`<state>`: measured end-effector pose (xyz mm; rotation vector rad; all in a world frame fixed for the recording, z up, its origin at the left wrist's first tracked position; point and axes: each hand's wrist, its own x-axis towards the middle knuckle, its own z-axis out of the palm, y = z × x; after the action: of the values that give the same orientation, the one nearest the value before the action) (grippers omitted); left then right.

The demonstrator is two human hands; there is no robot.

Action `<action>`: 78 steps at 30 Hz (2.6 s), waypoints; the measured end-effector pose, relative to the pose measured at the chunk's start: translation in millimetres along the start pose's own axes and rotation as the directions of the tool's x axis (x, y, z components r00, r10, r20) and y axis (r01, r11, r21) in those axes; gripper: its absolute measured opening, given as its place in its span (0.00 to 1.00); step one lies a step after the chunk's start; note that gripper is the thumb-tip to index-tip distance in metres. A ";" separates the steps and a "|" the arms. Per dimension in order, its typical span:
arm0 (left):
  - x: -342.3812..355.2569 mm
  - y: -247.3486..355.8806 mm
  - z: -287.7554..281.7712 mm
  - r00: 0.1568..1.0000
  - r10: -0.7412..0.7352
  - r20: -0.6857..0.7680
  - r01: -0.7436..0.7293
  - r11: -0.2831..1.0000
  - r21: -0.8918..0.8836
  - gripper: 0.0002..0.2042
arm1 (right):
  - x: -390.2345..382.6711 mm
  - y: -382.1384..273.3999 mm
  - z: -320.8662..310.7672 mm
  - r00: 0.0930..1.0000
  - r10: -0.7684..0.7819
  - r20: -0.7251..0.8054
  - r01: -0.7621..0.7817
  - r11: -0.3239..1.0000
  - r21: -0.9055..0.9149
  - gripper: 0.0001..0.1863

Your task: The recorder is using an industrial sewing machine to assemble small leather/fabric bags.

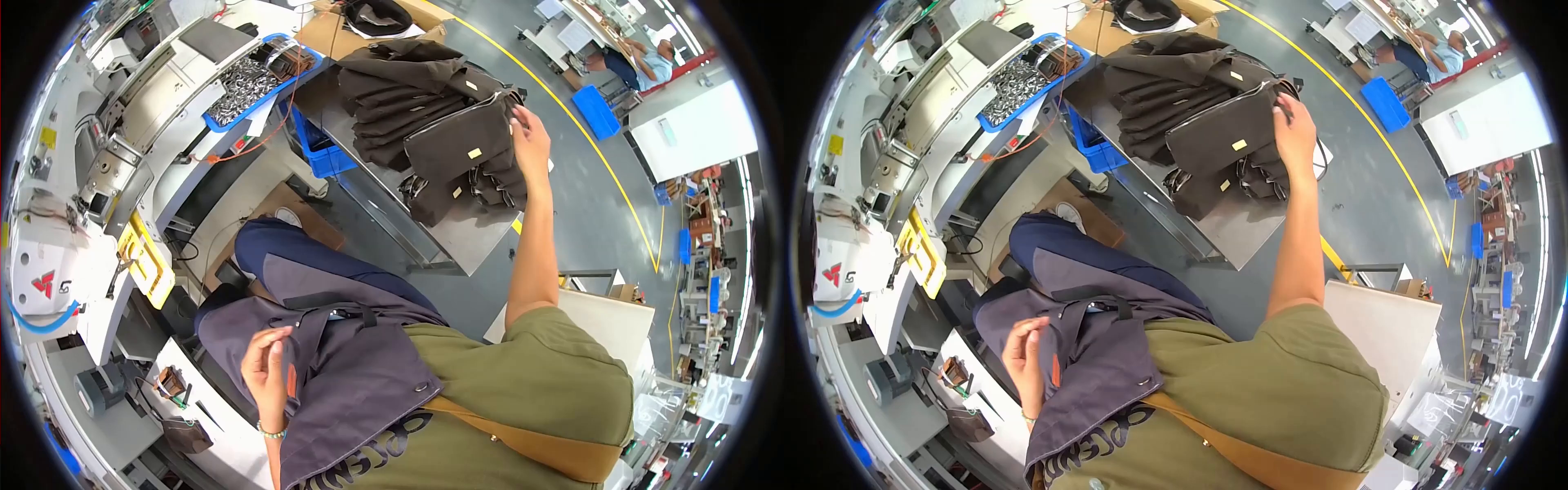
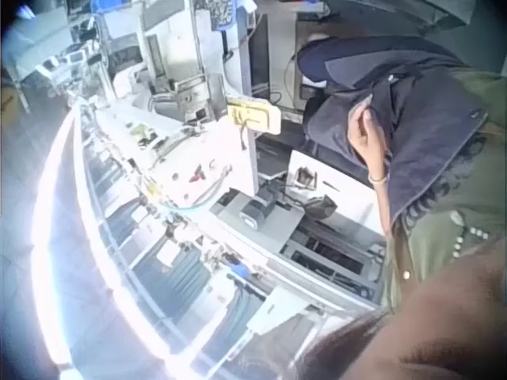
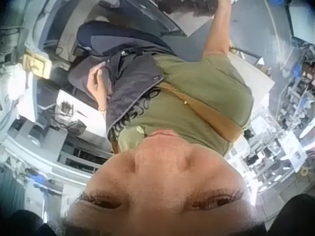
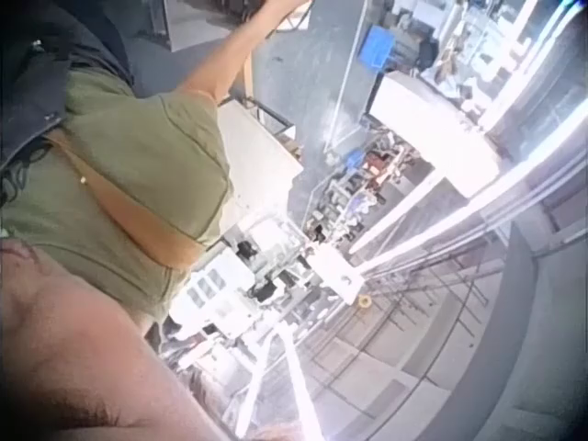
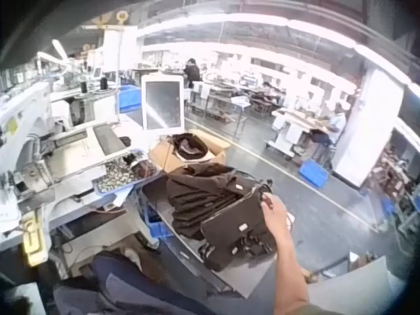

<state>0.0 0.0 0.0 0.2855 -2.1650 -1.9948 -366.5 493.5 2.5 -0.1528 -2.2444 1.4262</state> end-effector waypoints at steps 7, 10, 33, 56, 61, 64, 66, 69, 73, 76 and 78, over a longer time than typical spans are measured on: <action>-24.1 -22.1 -3.7 0.972 -0.170 -0.160 0.177 0.984 0.027 0.08 | 30.8 -24.3 31.6 0.617 -0.317 0.720 0.764 0.459 -0.453 0.22; -10.5 -20.0 -10.7 0.985 -0.132 -0.113 0.141 0.987 0.081 0.08 | 36.5 -35.2 29.4 0.601 -0.250 0.759 0.779 0.395 -0.487 0.15; -14.4 -14.8 -122.3 0.556 0.207 -0.805 0.052 0.958 0.282 0.08 | -291.4 -222.5 311.9 0.124 -0.742 0.659 0.524 0.612 0.592 0.16; -27.4 -31.5 -68.1 0.666 0.473 -0.577 -0.064 0.807 0.588 0.07 | -372.8 -222.1 312.9 -0.069 -0.744 0.665 0.095 0.658 0.747 0.21; -20.7 -22.1 -79.4 0.737 0.502 -0.452 -0.048 0.706 0.707 0.10 | -369.9 -209.7 328.0 0.050 -0.690 0.722 -0.124 0.713 0.690 0.09; -29.1 -25.0 -70.2 0.833 0.333 -0.443 -0.011 0.809 0.588 0.12 | -366.7 -208.8 341.5 0.190 -0.375 0.908 -0.578 0.705 0.412 0.05; -40.1 -26.6 -62.8 0.953 -0.063 -0.298 0.133 0.966 0.223 0.11 | -347.8 -216.6 343.2 0.108 -0.322 0.941 -0.779 0.560 0.281 0.04; -30.7 -26.0 -83.7 0.843 0.053 -0.536 0.050 0.983 0.175 0.15 | -326.9 -228.2 339.2 -0.056 -0.465 0.883 -0.638 0.697 0.327 0.04; 29.1 2.7 -121.7 0.773 0.383 -0.505 -0.197 0.903 0.383 0.16 | -330.5 -257.8 334.5 -0.291 -0.563 0.774 -0.512 0.775 0.371 0.07; 50.2 -17.1 -120.7 0.887 0.328 -0.325 -0.370 0.926 -0.075 0.24 | -319.1 -285.7 327.6 -0.305 -0.594 0.744 -0.290 0.802 0.522 0.10; 40.3 -19.2 -134.8 0.940 0.232 -0.251 -0.247 0.968 -0.032 0.25 | -309.5 -298.9 320.2 -0.268 -0.633 0.727 -0.018 0.757 0.653 0.11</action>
<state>-3.1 -141.7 -8.1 0.2329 -1.8816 -1.7856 -189.9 -10.5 51.9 2.5428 -2.1780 1.8064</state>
